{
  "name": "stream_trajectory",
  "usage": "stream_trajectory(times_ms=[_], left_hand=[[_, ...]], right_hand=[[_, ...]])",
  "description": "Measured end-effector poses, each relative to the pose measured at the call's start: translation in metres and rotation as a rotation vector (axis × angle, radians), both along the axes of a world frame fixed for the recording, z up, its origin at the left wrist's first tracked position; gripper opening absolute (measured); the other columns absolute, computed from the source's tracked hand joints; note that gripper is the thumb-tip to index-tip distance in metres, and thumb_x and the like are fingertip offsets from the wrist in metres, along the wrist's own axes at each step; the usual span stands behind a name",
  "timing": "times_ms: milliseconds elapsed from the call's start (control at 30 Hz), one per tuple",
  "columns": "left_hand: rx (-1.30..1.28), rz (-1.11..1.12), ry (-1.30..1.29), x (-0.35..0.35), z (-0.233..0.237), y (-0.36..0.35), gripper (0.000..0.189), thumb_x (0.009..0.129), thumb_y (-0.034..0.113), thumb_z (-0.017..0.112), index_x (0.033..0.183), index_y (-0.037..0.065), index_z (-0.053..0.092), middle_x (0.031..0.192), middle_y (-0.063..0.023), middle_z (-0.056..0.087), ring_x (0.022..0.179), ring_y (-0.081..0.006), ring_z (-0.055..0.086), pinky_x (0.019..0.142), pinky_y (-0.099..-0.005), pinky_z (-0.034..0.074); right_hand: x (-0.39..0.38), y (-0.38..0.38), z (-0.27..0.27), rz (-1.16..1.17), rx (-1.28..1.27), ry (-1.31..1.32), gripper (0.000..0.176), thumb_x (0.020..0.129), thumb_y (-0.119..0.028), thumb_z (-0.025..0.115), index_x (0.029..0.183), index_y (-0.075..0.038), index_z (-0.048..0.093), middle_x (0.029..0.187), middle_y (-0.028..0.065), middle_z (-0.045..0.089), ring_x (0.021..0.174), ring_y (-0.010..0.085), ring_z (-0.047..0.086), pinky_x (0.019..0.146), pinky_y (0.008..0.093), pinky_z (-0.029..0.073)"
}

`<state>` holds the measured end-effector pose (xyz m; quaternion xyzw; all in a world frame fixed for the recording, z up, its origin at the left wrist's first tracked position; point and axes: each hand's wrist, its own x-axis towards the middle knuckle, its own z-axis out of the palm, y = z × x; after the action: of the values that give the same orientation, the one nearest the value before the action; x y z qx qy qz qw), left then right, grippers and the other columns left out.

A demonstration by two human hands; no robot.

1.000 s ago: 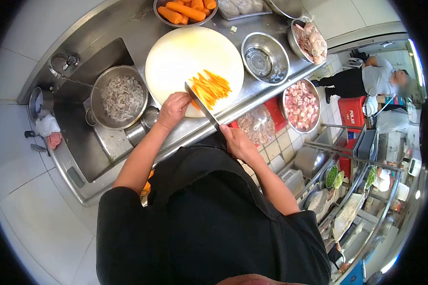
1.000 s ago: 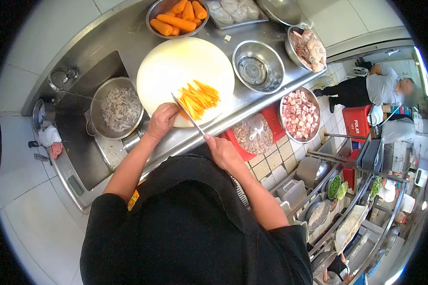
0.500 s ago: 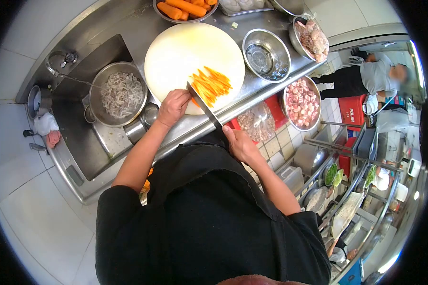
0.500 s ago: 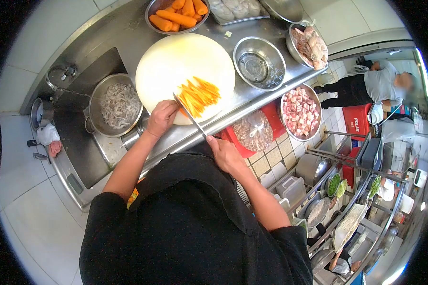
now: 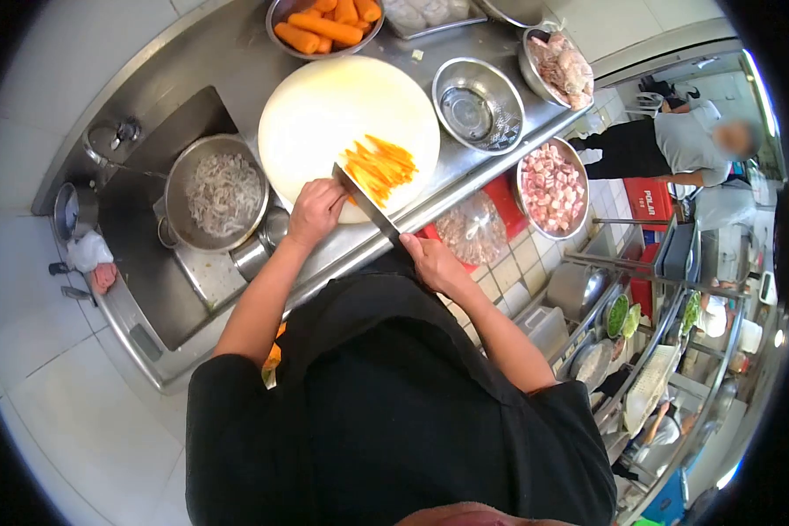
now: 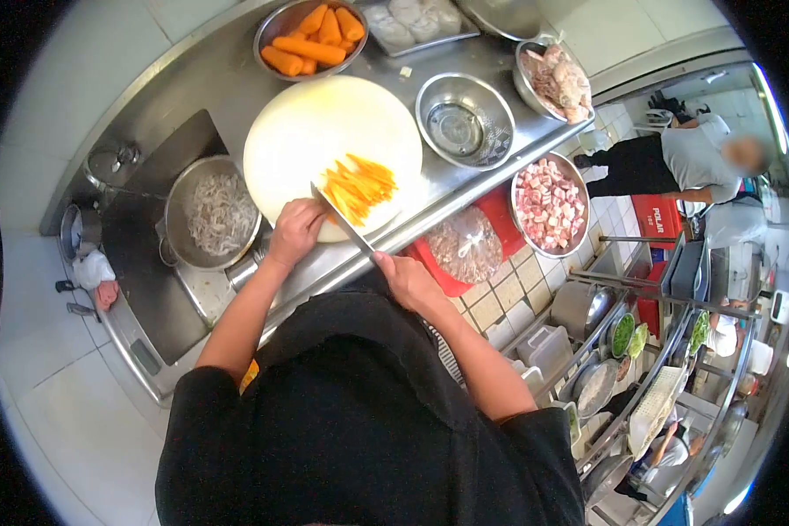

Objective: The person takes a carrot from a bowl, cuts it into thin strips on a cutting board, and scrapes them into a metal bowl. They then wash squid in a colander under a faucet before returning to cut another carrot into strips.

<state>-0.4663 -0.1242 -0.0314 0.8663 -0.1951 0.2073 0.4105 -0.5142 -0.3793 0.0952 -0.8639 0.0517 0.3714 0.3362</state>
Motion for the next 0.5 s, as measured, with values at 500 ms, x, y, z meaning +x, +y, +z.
stream_trajectory(times_ms=[500], left_hand=[[0.022, 0.007, 0.068, -0.025, 0.075, -0.012, 0.047, 0.089, 0.032, 0.076, 0.129, 0.008, 0.070, 0.140, -0.0160, 0.060, 0.135, -0.0397, 0.051, 0.114, -0.0516, 0.038]], right_hand=[[0.006, -0.042, 0.038, 0.128, -0.303, -0.506, 0.061, 0.098, -0.061, 0.060, 0.135, -0.014, 0.067, 0.085, 0.0194, 0.076, 0.081, 0.0410, 0.074, 0.076, 0.0508, 0.058]])
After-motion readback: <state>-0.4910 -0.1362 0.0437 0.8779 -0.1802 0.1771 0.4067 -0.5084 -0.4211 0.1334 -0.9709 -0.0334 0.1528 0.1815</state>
